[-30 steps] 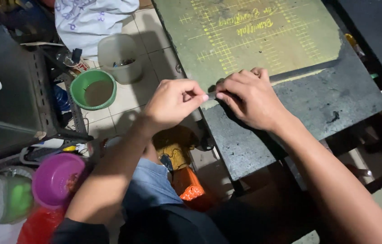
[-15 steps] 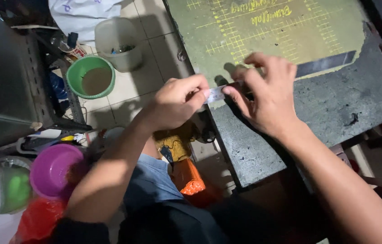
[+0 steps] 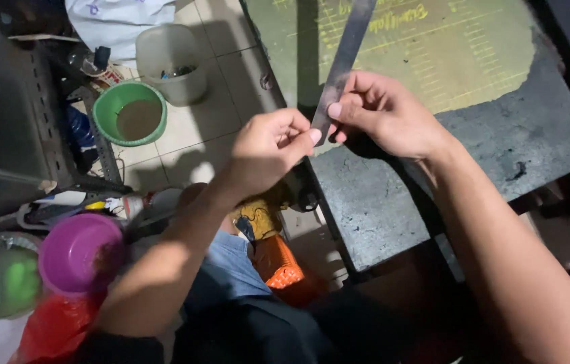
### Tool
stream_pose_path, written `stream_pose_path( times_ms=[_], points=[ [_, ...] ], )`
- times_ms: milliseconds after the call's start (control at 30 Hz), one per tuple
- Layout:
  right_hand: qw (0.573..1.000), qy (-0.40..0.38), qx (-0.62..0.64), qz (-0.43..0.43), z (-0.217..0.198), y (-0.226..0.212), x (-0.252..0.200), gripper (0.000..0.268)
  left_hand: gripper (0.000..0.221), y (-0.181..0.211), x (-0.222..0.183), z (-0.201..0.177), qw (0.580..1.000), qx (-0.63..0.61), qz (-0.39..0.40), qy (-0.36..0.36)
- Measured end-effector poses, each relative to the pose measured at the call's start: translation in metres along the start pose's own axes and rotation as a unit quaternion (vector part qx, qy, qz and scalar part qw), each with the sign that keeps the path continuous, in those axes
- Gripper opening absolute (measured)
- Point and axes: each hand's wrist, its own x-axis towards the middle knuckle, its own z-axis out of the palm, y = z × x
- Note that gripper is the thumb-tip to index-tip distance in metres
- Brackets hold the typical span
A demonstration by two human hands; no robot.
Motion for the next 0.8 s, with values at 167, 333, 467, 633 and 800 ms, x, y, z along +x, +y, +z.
stream_pose_path(
  times_ms=[167, 333, 467, 633, 800],
  points=[
    [0.991, -0.077, -0.109, -0.004, -0.005, -0.008, 0.0, 0.005, 0.015, 0.005, 0.003, -0.013, 0.997, 0.056, 0.021, -0.041],
    [0.99, -0.059, -0.129, -0.02, 0.002, -0.006, 0.0, 0.01, 0.015, 0.007, 0.003, -0.021, 0.99, 0.067, 0.097, -0.08],
    [0.987, -0.05, -0.146, -0.033, 0.004, -0.005, 0.0, 0.002, 0.02, 0.003, 0.005, -0.024, 0.976, 0.114, 0.169, -0.072],
    [0.98, -0.021, -0.197, -0.025, 0.008, -0.004, -0.004, 0.011, 0.018, 0.005, 0.004, -0.023, 0.976, 0.113, 0.176, -0.064],
    [0.984, -0.011, -0.172, -0.035, 0.014, -0.005, -0.004, 0.01, 0.018, 0.006, 0.002, -0.022, 0.987, 0.078, 0.126, -0.065]
  ],
)
